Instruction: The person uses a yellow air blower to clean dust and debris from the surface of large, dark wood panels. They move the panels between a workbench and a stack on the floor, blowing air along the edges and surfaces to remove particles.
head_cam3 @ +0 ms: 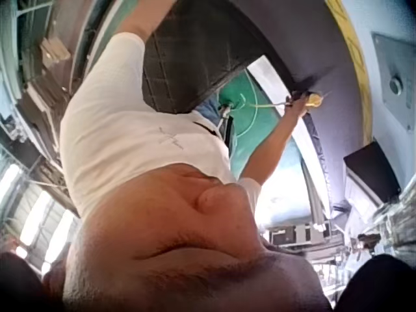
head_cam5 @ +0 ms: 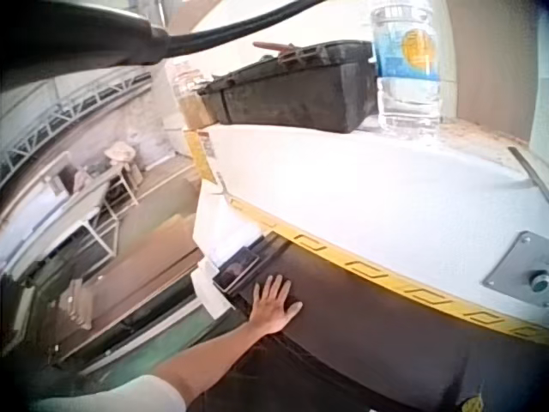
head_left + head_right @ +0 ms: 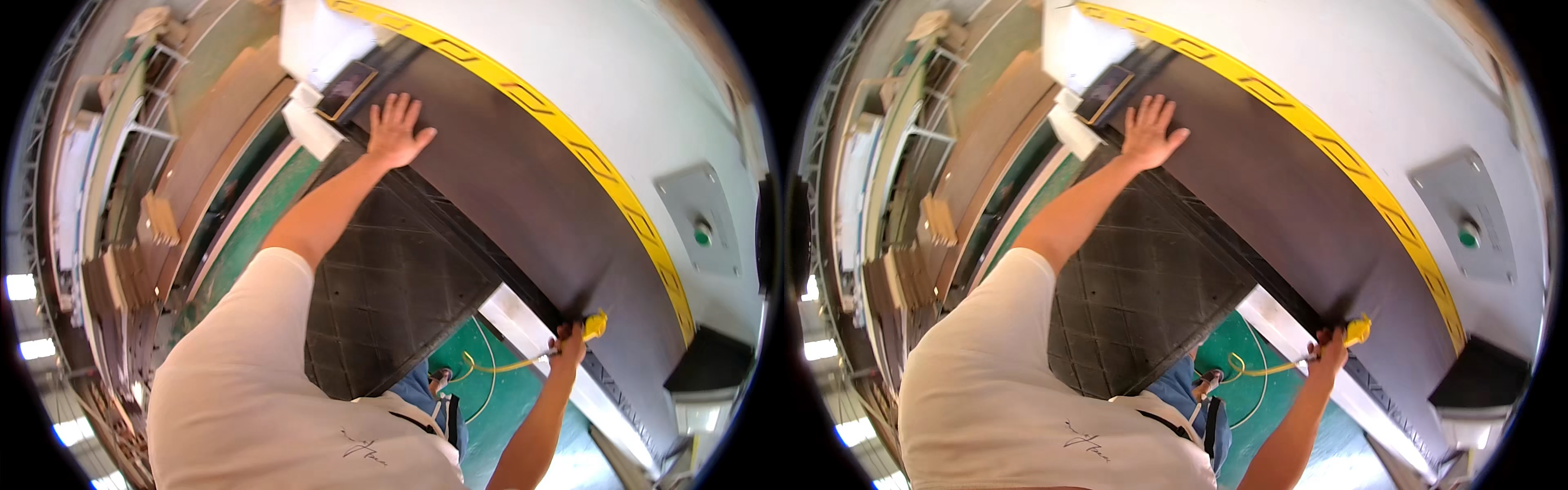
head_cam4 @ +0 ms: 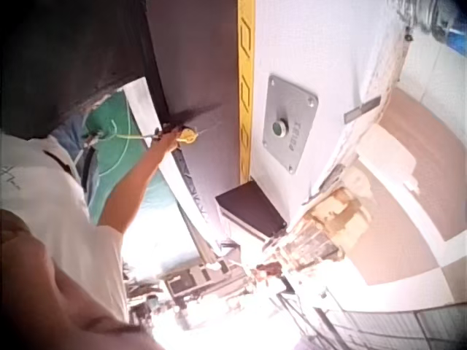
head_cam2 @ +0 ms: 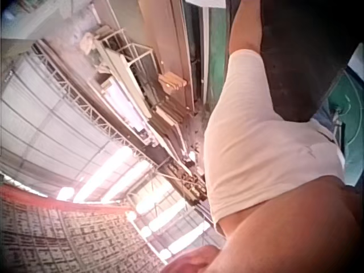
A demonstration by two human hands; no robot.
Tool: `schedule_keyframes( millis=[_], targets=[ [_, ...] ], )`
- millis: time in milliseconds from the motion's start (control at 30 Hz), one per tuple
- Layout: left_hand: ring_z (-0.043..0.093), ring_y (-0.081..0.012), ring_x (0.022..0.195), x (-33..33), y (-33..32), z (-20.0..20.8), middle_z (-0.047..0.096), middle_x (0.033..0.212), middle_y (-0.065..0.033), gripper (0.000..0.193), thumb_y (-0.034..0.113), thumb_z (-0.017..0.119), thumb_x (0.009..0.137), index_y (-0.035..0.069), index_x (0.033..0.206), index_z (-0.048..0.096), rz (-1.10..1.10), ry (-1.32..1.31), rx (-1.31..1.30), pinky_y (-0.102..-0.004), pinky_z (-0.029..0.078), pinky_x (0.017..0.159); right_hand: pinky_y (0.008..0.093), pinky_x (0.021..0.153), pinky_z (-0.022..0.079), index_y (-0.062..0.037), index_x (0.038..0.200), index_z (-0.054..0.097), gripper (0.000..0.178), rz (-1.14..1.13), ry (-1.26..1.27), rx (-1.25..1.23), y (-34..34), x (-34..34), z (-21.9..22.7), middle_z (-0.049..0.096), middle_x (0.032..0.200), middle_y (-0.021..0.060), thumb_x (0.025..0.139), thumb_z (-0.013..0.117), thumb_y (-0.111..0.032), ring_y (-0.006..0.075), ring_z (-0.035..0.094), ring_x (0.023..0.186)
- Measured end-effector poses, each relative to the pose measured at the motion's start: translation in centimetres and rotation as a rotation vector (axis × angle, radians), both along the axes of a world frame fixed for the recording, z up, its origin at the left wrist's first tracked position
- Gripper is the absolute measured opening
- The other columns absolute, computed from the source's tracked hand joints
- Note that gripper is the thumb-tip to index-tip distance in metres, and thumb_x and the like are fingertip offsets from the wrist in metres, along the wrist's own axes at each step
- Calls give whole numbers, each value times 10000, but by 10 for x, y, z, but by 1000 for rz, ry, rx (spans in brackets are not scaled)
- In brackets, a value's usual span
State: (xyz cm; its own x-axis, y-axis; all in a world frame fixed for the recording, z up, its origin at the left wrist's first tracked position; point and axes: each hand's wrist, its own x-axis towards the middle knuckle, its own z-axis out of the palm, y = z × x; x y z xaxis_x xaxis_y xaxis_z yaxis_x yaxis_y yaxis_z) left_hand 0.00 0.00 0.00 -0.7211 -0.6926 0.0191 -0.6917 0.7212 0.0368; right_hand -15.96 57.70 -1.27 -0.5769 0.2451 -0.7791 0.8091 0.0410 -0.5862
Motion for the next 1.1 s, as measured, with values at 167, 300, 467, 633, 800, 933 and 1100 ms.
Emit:
schedule_keyframes(
  millis=[167, 300, 467, 633, 800, 933, 1100],
  targets=[
    [90, -338, 1601, 8, -10, 2, 165, 1721, -146, 811, 667, 363, 1032, 120, 1628, 296, -33, 79, -28, -584, 73, 1273, 344, 545, 450, -102, 925, 638, 322, 127, 21, 14, 3, 12, -2, 673, 749, 36, 1000, 657, -414, 103, 387, 416],
    [97, -351, 1596, 46, 29, -5, 170, 1715, -154, 831, 675, 370, 1025, 107, 1628, 296, -11, 73, -12, -619, 70, 1262, 334, 523, 440, -93, 936, 640, 347, 189, -38, 31, 40, 24, 8, 687, 779, 48, 1003, 654, -433, 104, 395, 419],
    [101, -370, 1592, 75, 78, 8, 194, 1705, -168, 834, 674, 389, 1020, 101, 1621, 309, -2, 100, 28, -626, 64, 1258, 321, 482, 425, -93, 1087, 654, 336, 152, -57, -73, 102, 45, 0, 753, 959, 89, 1043, 610, -423, 109, 410, 430],
    [101, -379, 1590, 128, 128, 21, 188, 1704, -176, 824, 665, 390, 1028, 89, 1614, 320, 40, 90, 78, -637, 73, 1252, 293, 471, 401, -123, 1161, 644, 280, 15, -158, -109, 123, 70, 15, 762, 1063, 92, 1044, 632, -377, 116, 410, 455],
    [71, -377, 1596, 186, 179, 28, 156, 1715, -173, 817, 653, 377, 1037, 94, 1628, 294, 65, 65, 99, -641, 57, 1253, 296, 487, 423, -95, 1080, 599, 262, -11, -101, -158, 172, 105, 15, 656, 779, 32, 1072, 571, -356, 117, 423, 489],
    [18, -363, 1604, 230, 226, 30, 108, 1731, -159, 822, 662, 347, 1040, 116, 1648, 256, 102, 22, 147, -626, 17, 1260, 309, 486, 387, -107, 1017, 543, 326, -213, 49, -162, 223, 115, 14, 427, 631, 34, 1024, 627, -422, 149, 442, 512],
    [-25, -357, 1607, 276, 273, 31, 69, 1740, -151, 829, 675, 323, 1041, 138, 1662, 214, 120, -8, 212, -600, -12, 1268, 303, 490, 353, -91, 1006, 554, 408, -417, 182, -109, 284, 109, 14, 431, 647, 37, 971, 686, -475, 157, 438, 533]
  ],
)
